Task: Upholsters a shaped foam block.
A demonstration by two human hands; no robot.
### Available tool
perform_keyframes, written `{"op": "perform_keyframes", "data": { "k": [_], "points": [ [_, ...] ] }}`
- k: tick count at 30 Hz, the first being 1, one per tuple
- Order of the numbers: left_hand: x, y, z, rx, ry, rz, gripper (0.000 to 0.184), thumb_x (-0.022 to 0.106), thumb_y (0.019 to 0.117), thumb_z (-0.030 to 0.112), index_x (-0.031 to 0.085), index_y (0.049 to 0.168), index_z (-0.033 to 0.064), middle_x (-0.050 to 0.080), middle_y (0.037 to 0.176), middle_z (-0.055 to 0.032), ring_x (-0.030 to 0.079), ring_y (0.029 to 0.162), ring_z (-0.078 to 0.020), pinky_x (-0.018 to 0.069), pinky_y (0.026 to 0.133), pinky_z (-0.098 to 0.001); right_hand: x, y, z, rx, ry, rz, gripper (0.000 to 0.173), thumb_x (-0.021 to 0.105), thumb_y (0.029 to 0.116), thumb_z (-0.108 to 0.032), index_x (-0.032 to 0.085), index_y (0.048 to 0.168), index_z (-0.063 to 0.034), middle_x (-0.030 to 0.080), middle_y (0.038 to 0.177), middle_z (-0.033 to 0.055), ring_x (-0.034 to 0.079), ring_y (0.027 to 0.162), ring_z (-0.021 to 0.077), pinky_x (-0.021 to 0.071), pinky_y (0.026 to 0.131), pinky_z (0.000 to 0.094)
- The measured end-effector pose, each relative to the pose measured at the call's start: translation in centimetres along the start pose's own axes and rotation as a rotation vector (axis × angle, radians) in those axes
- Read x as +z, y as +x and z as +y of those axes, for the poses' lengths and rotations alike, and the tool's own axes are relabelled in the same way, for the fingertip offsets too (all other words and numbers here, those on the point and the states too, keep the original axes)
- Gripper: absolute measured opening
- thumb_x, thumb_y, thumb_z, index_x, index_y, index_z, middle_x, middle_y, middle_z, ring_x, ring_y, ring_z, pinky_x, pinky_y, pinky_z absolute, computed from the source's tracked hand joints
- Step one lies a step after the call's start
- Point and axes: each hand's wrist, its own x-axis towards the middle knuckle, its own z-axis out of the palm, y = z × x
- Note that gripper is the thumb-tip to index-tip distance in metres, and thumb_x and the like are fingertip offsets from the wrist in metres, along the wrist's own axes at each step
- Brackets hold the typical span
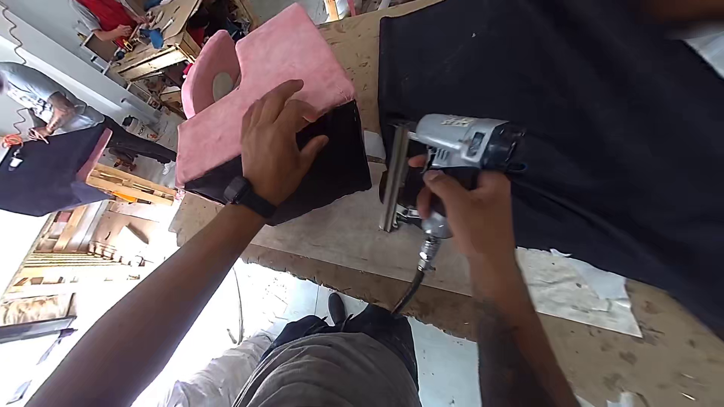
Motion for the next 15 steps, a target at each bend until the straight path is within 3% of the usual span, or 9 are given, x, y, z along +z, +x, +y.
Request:
{"op": "perform_keyframes", "data": {
  "k": [3, 5, 8, 10, 11, 13, 15],
  "points": [
    [0.3, 0.2, -0.3, 0.051, -0.062, 0.099, 0.017, 0.062, 0.0992, 0.028, 0.076, 0.105, 0.0193, 0.06, 0.147, 0.0036, 0.052, 0.139, -0.0166, 0.0387, 0.118, -0.0472, -6.3, 0.4, 3.3, 0.312, 0.074, -0.074, 0.031, 0.054, 0.1031, -0.018, 0.06, 0.132, -0.0105, 0.071, 0.115, 0.0132, 0.063, 0.056, 0.0193, 0.0584, 0.05, 0.0355],
    [-0.2, 0.5, -0.3, 0.028, -0.148, 0.068, 0.019, 0.057, 0.1023, 0.025, 0.073, 0.107, 0.0163, 0.059, 0.146, 0.0024, 0.049, 0.141, -0.0166, 0.0384, 0.118, -0.0464, -9.9, -0.7, 6.3, 0.472, -0.007, -0.115, 0.031, 0.054, 0.104, -0.02, 0.06, 0.132, -0.009, 0.072, 0.112, 0.0153, 0.067, 0.062, 0.0241, 0.0611, 0.056, 0.0399],
    [-1.3, -0.1, -0.9, -0.031, -0.233, 0.095, 0.021, 0.058, 0.1035, 0.027, 0.069, 0.113, 0.013, 0.06, 0.142, -0.0036, 0.051, 0.137, -0.0209, 0.0443, 0.113, -0.0455, -14.2, -2.6, 8.3, 0.582, -0.251, -0.144, 0.032, 0.059, 0.1032, -0.027, 0.065, 0.121, -0.0014, 0.074, 0.102, 0.0193, 0.074, 0.079, 0.0314, 0.0646, 0.074, 0.0485],
    [-2.4, -1.3, -0.5, -0.042, -0.22, 0.17, 0.025, 0.064, 0.1013, 0.03, 0.071, 0.117, 0.0116, 0.064, 0.13, -0.0095, 0.058, 0.124, -0.0244, 0.0499, 0.103, -0.0451, -16.9, -2.4, 6.2, 0.604, -0.781, -0.149, 0.046, 0.066, 0.0975, -0.051, 0.072, 0.102, -0.0057, 0.072, 0.087, 0.0138, 0.071, 0.08, 0.0306, 0.06, 0.073, 0.0561],
    [-2.3, -2.0, 0.2, -0.046, -0.231, 0.207, 0.024, 0.065, 0.101, 0.029, 0.072, 0.116, 0.0113, 0.066, 0.12, -0.0102, 0.062, 0.113, -0.0231, 0.0534, 0.094, -0.0428, -18.2, -1.9, 4.5, 0.6, -1.017, -0.137, 0.054, 0.064, 0.0948, -0.06, 0.074, 0.095, -0.0064, 0.07, 0.085, 0.0172, 0.068, 0.082, 0.0372, 0.0531, 0.073, 0.0664],
    [-1.8, -3.7, 1.6, -0.114, -0.251, 0.174, 0.023, 0.064, 0.1026, 0.028, 0.072, 0.117, 0.0121, 0.068, 0.098, -0.0046, 0.065, 0.082, -0.0135, 0.0575, 0.071, -0.0345, -19.0, 0.3, 1.2, 0.52, -1.269, -0.071, 0.053, 0.06, 0.0965, -0.061, 0.077, 0.097, -0.0113, 0.072, 0.09, 0.0212, 0.068, 0.089, 0.0473, 0.0471, 0.076, 0.0791],
    [-0.6, -4.6, 2.7, -0.226, -0.235, 0.0, 0.034, 0.059, 0.1042, 0.033, 0.067, 0.134, 0.0195, 0.073, 0.09, -0.001, 0.068, 0.071, -0.0133, 0.0598, 0.064, -0.0415, -18.3, 4.7, -0.3, 0.283, -1.358, 0.003, 0.04, 0.062, 0.1, -0.05, 0.076, 0.105, -0.0129, 0.072, 0.096, 0.0236, 0.067, 0.091, 0.0519, 0.0452, 0.073, 0.0807]
  ]
}}
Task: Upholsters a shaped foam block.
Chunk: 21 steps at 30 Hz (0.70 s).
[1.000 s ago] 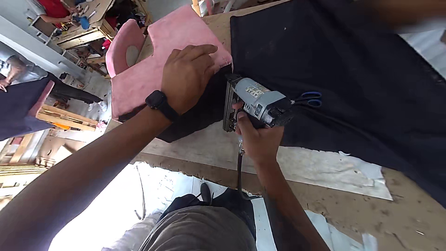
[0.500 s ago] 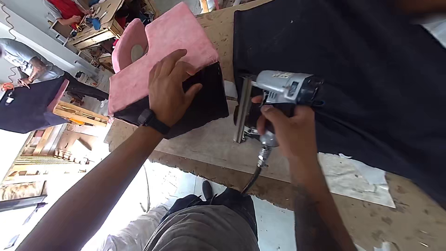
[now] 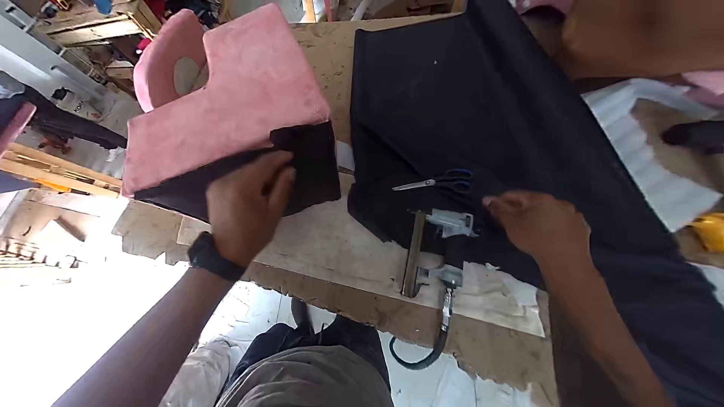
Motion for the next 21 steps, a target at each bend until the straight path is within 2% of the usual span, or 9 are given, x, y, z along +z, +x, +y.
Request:
{"op": "perform_keyframes", "data": {
  "k": [2, 4, 6, 8, 11, 15, 17, 19, 21],
  "points": [
    [1.7, -0.3, 0.2, -0.101, 0.039, -0.09, 0.049, 0.058, 0.1031, 0.036, 0.053, 0.151, 0.0273, 0.071, 0.082, -0.0003, 0.066, 0.064, -0.018, 0.0562, 0.059, -0.0497, 2.1, 6.1, -0.4, -0.255, -0.002, 0.02, 0.033, 0.067, 0.0994, -0.037, 0.072, 0.123, -0.0151, 0.069, 0.12, 0.0173, 0.065, 0.112, 0.0439, 0.0498, 0.088, 0.073],
    [2.3, -0.3, 0.8, -0.158, 0.061, -0.102, 0.055, 0.057, 0.1029, 0.035, 0.045, 0.156, 0.0296, 0.07, 0.081, 0.0014, 0.064, 0.062, -0.0183, 0.0552, 0.056, -0.0499, 6.3, 12.4, 1.8, -0.468, -0.045, -0.118, 0.049, 0.076, 0.0928, -0.034, 0.066, 0.137, -0.0153, 0.062, 0.137, 0.0179, 0.056, 0.129, 0.0426, 0.047, 0.101, 0.0698],
    [2.0, -0.5, 1.4, -0.184, 0.055, -0.098, 0.06, 0.056, 0.1039, 0.034, 0.037, 0.16, 0.0273, 0.071, 0.084, 0.0021, 0.064, 0.063, -0.0169, 0.0553, 0.055, -0.0476, 8.3, 16.2, 3.4, -0.541, -0.163, -0.235, 0.05, 0.083, 0.0856, -0.038, 0.071, 0.13, -0.0173, 0.064, 0.126, 0.0197, 0.059, 0.118, 0.0443, 0.0516, 0.092, 0.0688],
    [1.9, -1.0, 1.2, -0.216, 0.067, -0.073, 0.061, 0.057, 0.1026, 0.032, 0.036, 0.161, 0.0294, 0.071, 0.083, 0.0032, 0.065, 0.064, -0.0163, 0.0559, 0.059, -0.0474, 7.6, 17.9, 2.6, -0.567, -0.264, -0.381, 0.038, 0.087, 0.0809, -0.04, 0.075, 0.109, -0.0174, 0.067, 0.105, 0.0141, 0.065, 0.099, 0.0358, 0.056, 0.082, 0.0606],
    [2.4, -1.5, 1.2, -0.224, 0.049, -0.044, 0.06, 0.056, 0.1008, 0.029, 0.041, 0.159, 0.0282, 0.074, 0.089, 0.0051, 0.066, 0.069, -0.0142, 0.0566, 0.065, -0.0454, 4.4, 17.7, 0.7, -0.636, -0.272, -0.499, 0.026, 0.085, 0.0843, -0.031, 0.07, 0.095, -0.0124, 0.062, 0.094, 0.0092, 0.063, 0.087, 0.0271, 0.0552, 0.074, 0.0518],
    [2.7, -1.5, 1.3, -0.255, 0.017, 0.005, 0.062, 0.059, 0.0992, 0.028, 0.041, 0.159, 0.0279, 0.075, 0.093, 0.0072, 0.067, 0.072, -0.0119, 0.0573, 0.068, -0.0442, -4.8, 16.9, -4.3, -0.93, -0.205, -0.349, 0.019, 0.07, 0.0965, -0.023, 0.075, 0.109, -0.0106, 0.061, 0.137, 0.0135, 0.062, 0.122, 0.0366, 0.0524, 0.097, 0.0657],
    [2.7, -1.0, 1.2, -0.262, 0.019, 0.039, 0.059, 0.059, 0.0987, 0.028, 0.046, 0.156, 0.0278, 0.074, 0.093, 0.0072, 0.067, 0.072, -0.0125, 0.0571, 0.068, -0.0436, -9.9, 15.9, -8.1, -0.964, -0.238, -0.299, 0.02, 0.056, 0.1039, -0.02, 0.073, 0.115, -0.015, 0.069, 0.129, 0.0058, 0.071, 0.108, 0.0293, 0.058, 0.089, 0.0614],
    [2.6, -0.6, 1.2, -0.272, 0.003, 0.069, 0.05, 0.059, 0.0998, 0.029, 0.053, 0.15, 0.0264, 0.075, 0.097, 0.0049, 0.069, 0.076, -0.0144, 0.058, 0.07, -0.0455, -13.0, 14.2, -12.2, -0.845, -0.286, -0.354, 0.019, 0.058, 0.1043, -0.019, 0.068, 0.12, -0.0177, 0.076, 0.106, 0.007, 0.075, 0.086, 0.0303, 0.0613, 0.073, 0.0616],
    [2.2, -0.4, 1.4, -0.279, -0.038, 0.121, 0.041, 0.059, 0.1013, 0.032, 0.06, 0.142, 0.0235, 0.075, 0.102, 0.0048, 0.071, 0.081, -0.013, 0.0598, 0.072, -0.0437, -12.7, 13.1, -14.0, -0.787, -0.363, -0.46, 0.031, 0.065, 0.1015, -0.029, 0.062, 0.131, -0.0191, 0.074, 0.108, 0.0081, 0.074, 0.087, 0.0315, 0.0597, 0.077, 0.0644]
  ]
}}
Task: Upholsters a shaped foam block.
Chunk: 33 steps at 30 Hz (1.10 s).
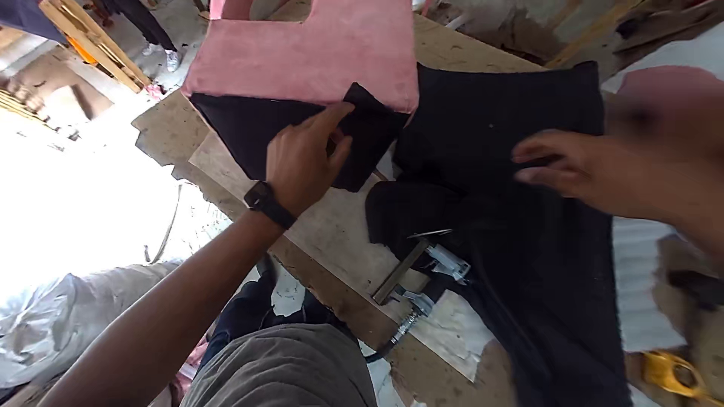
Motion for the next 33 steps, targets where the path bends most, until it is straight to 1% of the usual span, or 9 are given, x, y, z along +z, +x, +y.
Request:
{"op": "perform_keyframes", "data": {
  "k": [3, 7, 10, 15, 18, 21, 25, 30, 33],
  "points": [
    [-0.6, -0.4, -0.2, 0.014, -0.127, 0.093, 0.035, 0.062, 0.101, 0.033, 0.066, 0.134, 0.0211, 0.074, 0.102, 0.008, 0.069, 0.082, -0.0059, 0.0607, 0.069, -0.0333, 7.1, -0.3, 2.4, 0.012, -0.023, -0.101, 0.043, 0.075, 0.092, -0.044, 0.069, 0.126, -0.019, 0.074, 0.104, 0.0063, 0.073, 0.094, 0.028, 0.0591, 0.083, 0.0621],
    [-0.2, -5.0, -2.2, -0.032, -0.251, 0.095, 0.027, 0.065, 0.0994, 0.026, 0.071, 0.123, 0.0159, 0.074, 0.099, 0.0048, 0.069, 0.083, -0.0067, 0.061, 0.072, -0.034, 18.4, -0.5, 4.3, -0.038, -0.021, 0.01, 0.05, 0.077, 0.0867, -0.052, 0.069, 0.128, -0.024, 0.061, 0.133, 0.005, 0.058, 0.126, 0.0284, 0.0537, 0.098, 0.0571],
    [4.9, -9.2, -1.1, -0.155, -0.323, -0.24, 0.029, 0.067, 0.0986, 0.034, 0.071, 0.121, 0.0159, 0.073, 0.098, 0.0028, 0.07, 0.081, -0.0105, 0.0627, 0.073, -0.0392, 20.8, 0.2, 0.9, -0.014, 0.116, 0.141, 0.05, 0.078, 0.088, -0.045, 0.066, 0.131, -0.0228, 0.066, 0.119, 0.0051, 0.065, 0.108, 0.0259, 0.0574, 0.088, 0.0545],
    [18.9, -11.3, 1.4, -0.411, -0.369, -0.763, 0.087, 0.081, 0.083, 0.055, 0.047, 0.154, 0.0171, 0.069, 0.127, -0.0088, 0.07, 0.108, -0.028, 0.0576, 0.093, -0.057, 23.3, 4.1, -5.1, 0.06, 0.277, 0.043, 0.078, 0.077, 0.0914, -0.033, 0.038, 0.159, -0.0316, 0.067, 0.128, 0.0021, 0.067, 0.108, 0.023, 0.0579, 0.092, 0.0518],
    [22.1, -11.7, 0.9, -0.298, -0.149, -0.729, 0.045, 0.078, 0.0886, 0.029, 0.067, 0.13, 0.015, 0.068, 0.12, -0.0102, 0.067, 0.11, -0.0305, 0.0579, 0.091, -0.055, 23.8, 4.9, -7.1, 0.127, 0.141, 0.058, 0.056, 0.073, 0.0934, -0.037, 0.056, 0.145, -0.0266, 0.071, 0.121, -0.0034, 0.065, 0.114, 0.0217, 0.0561, 0.094, 0.0504],
    [22.2, -12.1, -1.4, -0.215, -0.044, -0.659, 0.039, 0.081, 0.086, 0.034, 0.072, 0.122, 0.0211, 0.064, 0.117, -0.006, 0.061, 0.114, -0.0276, 0.0551, 0.093, -0.0506, 25.1, 6.3, -8.0, 0.179, -0.064, 0.005, 0.072, 0.081, 0.0806, -0.054, 0.059, 0.139, -0.0176, 0.069, 0.118, 0.0064, 0.062, 0.114, 0.032, 0.0513, 0.091, 0.0581],
    [22.0, -12.1, -4.9, -0.137, -0.115, -0.482, 0.03, 0.073, 0.0928, 0.026, 0.073, 0.123, 0.0252, 0.066, 0.114, -0.0009, 0.062, 0.11, -0.0211, 0.0557, 0.092, -0.0429, 26.3, 7.3, -10.8, 0.168, -0.059, 0.017, 0.092, 0.084, 0.0783, -0.042, 0.039, 0.156, -0.023, 0.072, 0.103, 0.005, 0.068, 0.096, 0.0287, 0.0494, 0.09, 0.0579],
    [18.4, -12.7, -4.6, -0.473, -0.665, -0.19, 0.048, 0.072, 0.0975, 0.03, 0.059, 0.142, 0.0168, 0.061, 0.139, -0.0042, 0.067, 0.112, -0.0165, 0.0607, 0.093, -0.0397, 24.9, 5.6, -13.5, 0.309, 0.564, 0.136, 0.093, 0.077, 0.0866, -0.02, 0.024, 0.163, -0.0306, 0.059, 0.087, 0.006, 0.058, 0.066, 0.0244, 0.0533, 0.056, 0.0483],
    [15.8, -13.1, -1.1, -0.749, -1.309, -0.303, 0.05, 0.054, 0.107, 0.031, 0.046, 0.152, 0.012, 0.065, 0.136, -0.0096, 0.068, 0.116, -0.0247, 0.0588, 0.1, -0.048, 23.6, 2.4, -17.1, 0.276, 1.009, 0.311, 0.105, 0.083, 0.0855, -0.019, 0.016, 0.165, -0.033, 0.065, 0.101, 0.0028, 0.067, 0.081, 0.0191, 0.0631, 0.071, 0.041]
  ]
}}
